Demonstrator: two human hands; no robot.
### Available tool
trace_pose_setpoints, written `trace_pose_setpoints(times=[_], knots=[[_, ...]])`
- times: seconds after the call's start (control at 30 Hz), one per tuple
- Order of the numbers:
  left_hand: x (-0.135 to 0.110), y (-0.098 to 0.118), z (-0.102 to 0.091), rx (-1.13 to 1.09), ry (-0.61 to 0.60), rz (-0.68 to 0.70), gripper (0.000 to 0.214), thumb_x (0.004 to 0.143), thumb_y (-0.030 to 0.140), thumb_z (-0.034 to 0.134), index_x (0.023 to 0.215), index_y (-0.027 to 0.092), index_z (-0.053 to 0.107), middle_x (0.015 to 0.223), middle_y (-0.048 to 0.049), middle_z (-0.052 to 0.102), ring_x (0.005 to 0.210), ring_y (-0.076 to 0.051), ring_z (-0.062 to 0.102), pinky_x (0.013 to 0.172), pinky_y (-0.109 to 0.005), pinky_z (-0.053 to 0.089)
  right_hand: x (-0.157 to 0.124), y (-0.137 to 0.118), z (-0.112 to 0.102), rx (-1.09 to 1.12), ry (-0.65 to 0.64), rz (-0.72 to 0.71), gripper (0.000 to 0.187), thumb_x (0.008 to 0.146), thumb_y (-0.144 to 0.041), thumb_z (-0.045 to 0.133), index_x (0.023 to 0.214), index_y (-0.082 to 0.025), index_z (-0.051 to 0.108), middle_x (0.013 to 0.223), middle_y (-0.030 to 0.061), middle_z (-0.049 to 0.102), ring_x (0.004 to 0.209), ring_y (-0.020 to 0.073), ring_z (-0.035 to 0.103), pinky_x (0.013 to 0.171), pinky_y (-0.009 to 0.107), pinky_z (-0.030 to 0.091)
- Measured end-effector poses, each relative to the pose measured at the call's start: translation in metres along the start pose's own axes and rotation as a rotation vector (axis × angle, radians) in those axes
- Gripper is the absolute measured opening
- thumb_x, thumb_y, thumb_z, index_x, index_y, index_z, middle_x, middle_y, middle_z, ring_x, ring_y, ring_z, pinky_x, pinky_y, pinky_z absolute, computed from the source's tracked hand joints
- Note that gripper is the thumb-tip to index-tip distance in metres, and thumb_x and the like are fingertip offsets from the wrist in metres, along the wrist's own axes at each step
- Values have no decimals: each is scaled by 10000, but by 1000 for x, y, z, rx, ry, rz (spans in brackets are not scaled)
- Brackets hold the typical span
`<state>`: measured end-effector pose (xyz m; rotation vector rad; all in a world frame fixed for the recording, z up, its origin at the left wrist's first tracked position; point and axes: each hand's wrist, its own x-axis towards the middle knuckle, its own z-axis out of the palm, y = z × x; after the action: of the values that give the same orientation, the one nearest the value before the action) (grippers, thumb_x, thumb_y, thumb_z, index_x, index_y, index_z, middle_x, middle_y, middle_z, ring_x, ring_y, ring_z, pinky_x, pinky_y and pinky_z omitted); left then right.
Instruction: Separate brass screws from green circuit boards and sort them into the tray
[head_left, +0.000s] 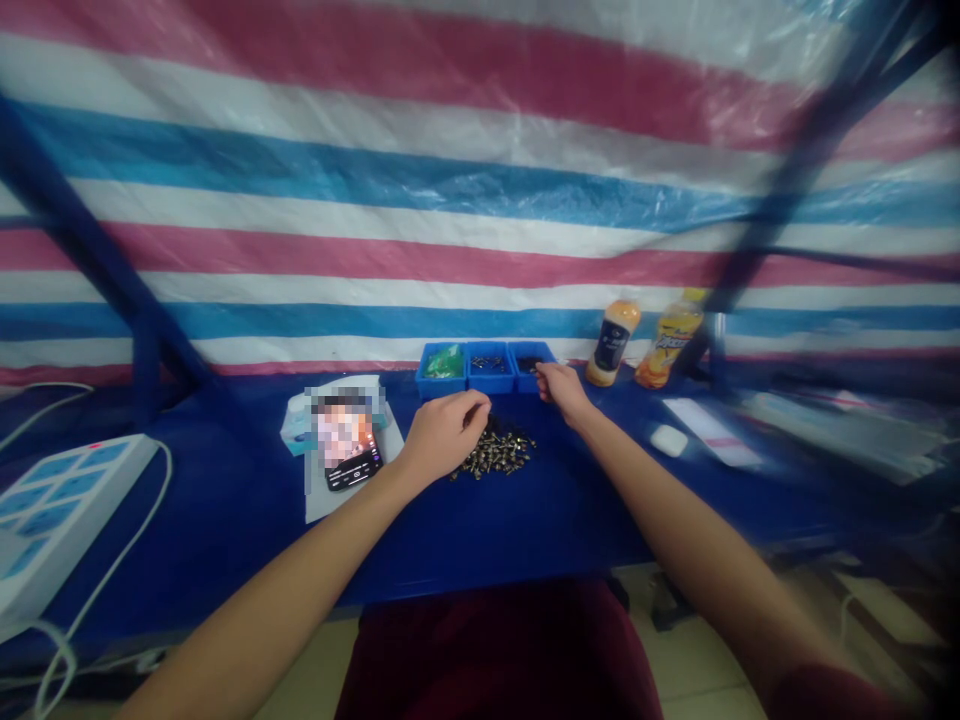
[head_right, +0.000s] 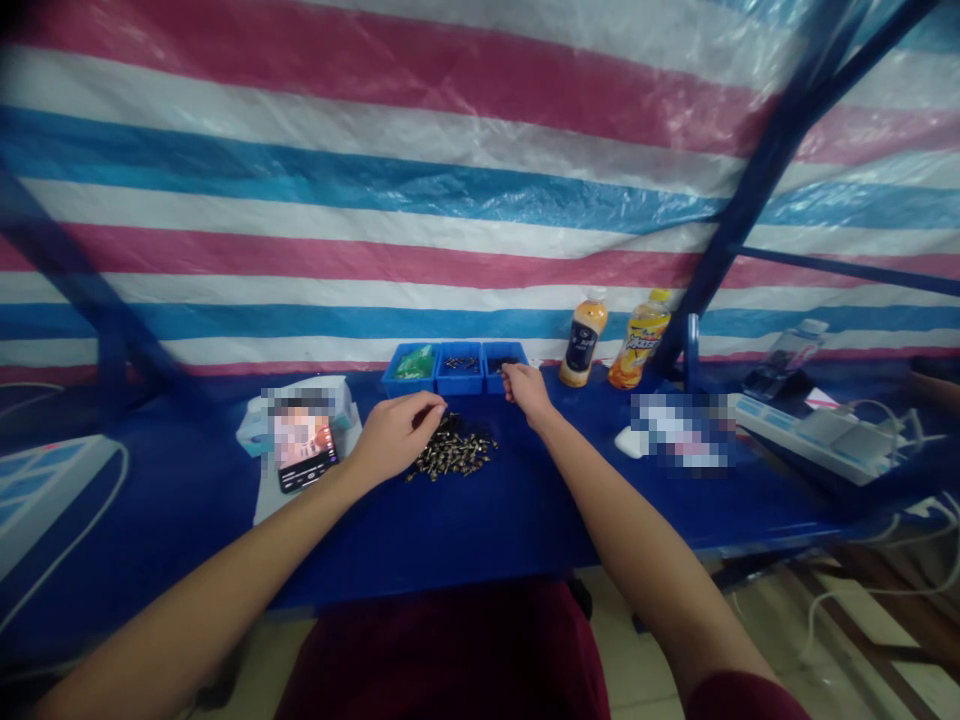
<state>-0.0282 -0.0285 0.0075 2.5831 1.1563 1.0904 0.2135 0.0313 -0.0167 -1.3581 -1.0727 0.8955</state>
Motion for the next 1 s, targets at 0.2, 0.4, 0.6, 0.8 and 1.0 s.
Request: trace_pose_setpoints(times=[0.2,0.4,0.6,0.8,1.0], knots=[[-1,-3,3,8,-21,0,191,969,297,475,988,259,661,880,20,721,795,-167,664,740,-292,458,0,3,-1,-116,45,-49,233,794,-396,630,737,-195,526,491,-54,463,412,100,446,409,222,336],[-1,-6,4,156,-73,-53,214,966,358,469,1017,264,654,915,-12,689,821,-195,641,718,-315,465,-4,-1,0,-313,42,-205,278,800,-441,624,706,-206,509,539,-54,477,519,113,446,526,242,348],[-8,-20,7,314,-308,-65,359,939,473,471,1171,246,625,1115,-101,613,1013,-307,583,758,-391,490,-28,-7,12,-539,-356,-387,238,756,-430,704,755,-192,693,548,-42,544,541,116,460,557,256,299],[-10,-23,11,242,-376,-60,358,974,470,396,1188,281,614,1129,-81,597,989,-275,606,768,-378,492,-40,-3,23,-691,-521,-472,213,760,-386,731,894,-221,748,607,-25,615,573,127,508,579,261,292],[-8,-21,10,251,-393,-57,331,987,445,373,1151,290,616,1137,-60,593,968,-258,620,744,-366,491,-40,3,26,-753,-548,-540,140,822,-307,669,904,-223,745,691,-1,652,649,145,551,622,257,325]])
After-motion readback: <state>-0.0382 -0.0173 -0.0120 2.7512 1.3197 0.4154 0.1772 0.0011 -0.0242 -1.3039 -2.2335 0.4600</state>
